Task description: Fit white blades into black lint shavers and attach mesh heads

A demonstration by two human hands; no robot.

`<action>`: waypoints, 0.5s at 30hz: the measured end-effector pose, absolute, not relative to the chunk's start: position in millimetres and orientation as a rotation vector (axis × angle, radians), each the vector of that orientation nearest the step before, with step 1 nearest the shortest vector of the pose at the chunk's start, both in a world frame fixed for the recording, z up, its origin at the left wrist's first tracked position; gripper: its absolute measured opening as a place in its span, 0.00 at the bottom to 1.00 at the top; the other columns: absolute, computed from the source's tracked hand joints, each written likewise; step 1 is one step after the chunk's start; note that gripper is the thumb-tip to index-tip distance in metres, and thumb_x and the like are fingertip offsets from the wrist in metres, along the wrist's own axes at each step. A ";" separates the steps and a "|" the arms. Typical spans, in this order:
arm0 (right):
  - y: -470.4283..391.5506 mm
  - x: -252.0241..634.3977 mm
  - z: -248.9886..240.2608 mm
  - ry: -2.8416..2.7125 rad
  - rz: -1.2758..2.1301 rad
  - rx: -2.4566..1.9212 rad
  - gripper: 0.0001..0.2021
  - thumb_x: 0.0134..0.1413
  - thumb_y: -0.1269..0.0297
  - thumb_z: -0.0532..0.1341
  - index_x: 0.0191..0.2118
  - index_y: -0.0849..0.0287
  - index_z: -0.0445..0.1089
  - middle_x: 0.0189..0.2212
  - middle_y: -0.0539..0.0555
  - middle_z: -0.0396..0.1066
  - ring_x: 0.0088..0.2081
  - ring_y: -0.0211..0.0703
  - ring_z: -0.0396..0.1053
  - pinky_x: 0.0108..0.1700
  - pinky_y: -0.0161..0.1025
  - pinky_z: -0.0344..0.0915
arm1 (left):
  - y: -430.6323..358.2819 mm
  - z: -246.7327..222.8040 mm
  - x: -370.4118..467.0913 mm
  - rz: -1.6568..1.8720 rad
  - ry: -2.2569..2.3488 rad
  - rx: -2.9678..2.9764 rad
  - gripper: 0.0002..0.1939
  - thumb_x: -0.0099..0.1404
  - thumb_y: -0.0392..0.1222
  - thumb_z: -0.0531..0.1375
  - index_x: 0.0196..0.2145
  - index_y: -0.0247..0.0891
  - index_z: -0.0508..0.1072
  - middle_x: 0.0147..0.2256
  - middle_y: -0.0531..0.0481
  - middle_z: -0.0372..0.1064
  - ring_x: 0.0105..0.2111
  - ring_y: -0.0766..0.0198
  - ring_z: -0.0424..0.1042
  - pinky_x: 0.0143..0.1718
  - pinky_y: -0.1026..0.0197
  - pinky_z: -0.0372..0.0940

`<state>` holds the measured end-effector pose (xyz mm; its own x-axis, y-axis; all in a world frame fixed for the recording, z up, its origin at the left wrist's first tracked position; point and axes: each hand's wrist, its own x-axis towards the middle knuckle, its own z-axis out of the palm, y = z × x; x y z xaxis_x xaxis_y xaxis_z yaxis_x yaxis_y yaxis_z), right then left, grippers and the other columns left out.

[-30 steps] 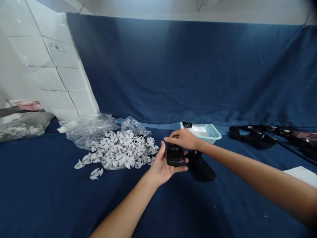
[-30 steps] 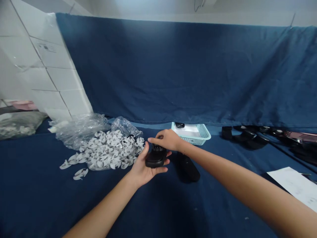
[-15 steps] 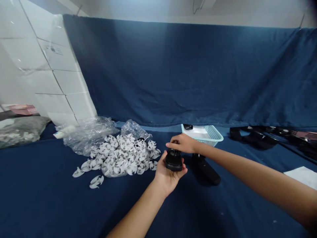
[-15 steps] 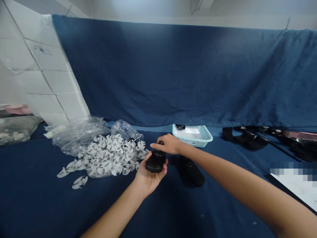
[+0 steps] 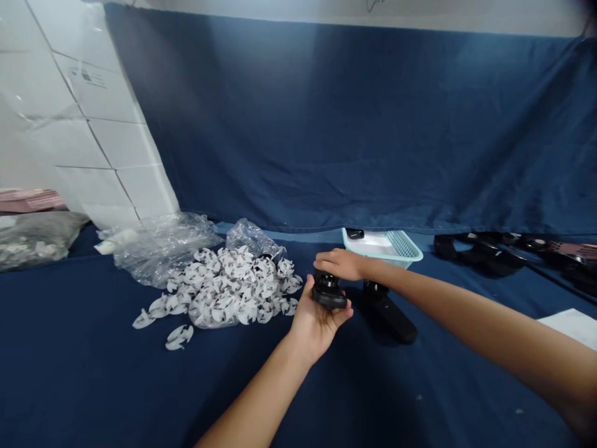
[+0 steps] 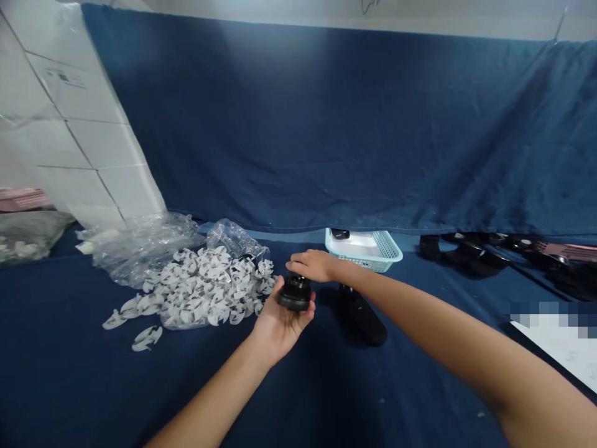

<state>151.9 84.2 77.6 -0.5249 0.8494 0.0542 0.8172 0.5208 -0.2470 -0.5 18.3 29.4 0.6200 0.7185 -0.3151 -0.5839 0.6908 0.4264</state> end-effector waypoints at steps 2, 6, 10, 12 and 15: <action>88.2 151.6 73.7 -2.598 0.295 -1.413 0.19 0.67 0.52 0.45 0.35 0.54 0.67 0.33 0.53 0.72 0.36 0.48 0.67 0.40 0.41 0.60 | 20.1 28.1 -0.3 0.772 0.502 0.308 0.27 0.71 0.58 0.46 0.41 0.27 0.67 0.28 0.43 0.70 0.25 0.61 0.75 0.25 0.62 0.73; 93.0 149.5 71.6 -2.576 0.296 -1.393 0.17 0.67 0.52 0.45 0.36 0.54 0.66 0.31 0.52 0.70 0.34 0.46 0.68 0.41 0.41 0.60 | 23.4 23.4 1.7 0.840 0.511 0.374 0.24 0.70 0.57 0.49 0.42 0.30 0.67 0.28 0.46 0.69 0.22 0.60 0.74 0.20 0.62 0.70; 92.0 145.6 76.6 -2.510 0.298 -1.425 0.17 0.66 0.49 0.45 0.37 0.55 0.62 0.29 0.51 0.68 0.33 0.47 0.69 0.39 0.40 0.59 | 24.6 20.7 3.3 0.970 0.533 0.470 0.19 0.67 0.55 0.55 0.46 0.36 0.65 0.27 0.52 0.67 0.20 0.63 0.71 0.16 0.64 0.65; 89.6 144.0 79.9 -2.487 0.301 -1.431 0.17 0.67 0.49 0.44 0.37 0.55 0.61 0.28 0.51 0.67 0.33 0.46 0.69 0.38 0.39 0.59 | 23.7 20.5 3.4 1.031 0.553 0.514 0.20 0.66 0.54 0.58 0.49 0.41 0.63 0.27 0.54 0.66 0.19 0.65 0.69 0.15 0.65 0.63; 85.4 142.3 82.6 -2.464 0.291 -1.442 0.16 0.67 0.50 0.44 0.38 0.56 0.60 0.28 0.51 0.68 0.32 0.46 0.69 0.36 0.39 0.59 | 20.7 20.8 3.3 1.089 0.570 0.556 0.21 0.64 0.52 0.61 0.51 0.45 0.62 0.29 0.55 0.66 0.20 0.67 0.69 0.16 0.68 0.63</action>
<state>142.3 85.4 82.6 -0.4672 0.8744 0.1305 0.8199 0.4838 -0.3062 3.3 20.7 20.8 0.3522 0.9235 -0.1523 -0.6519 0.3588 0.6681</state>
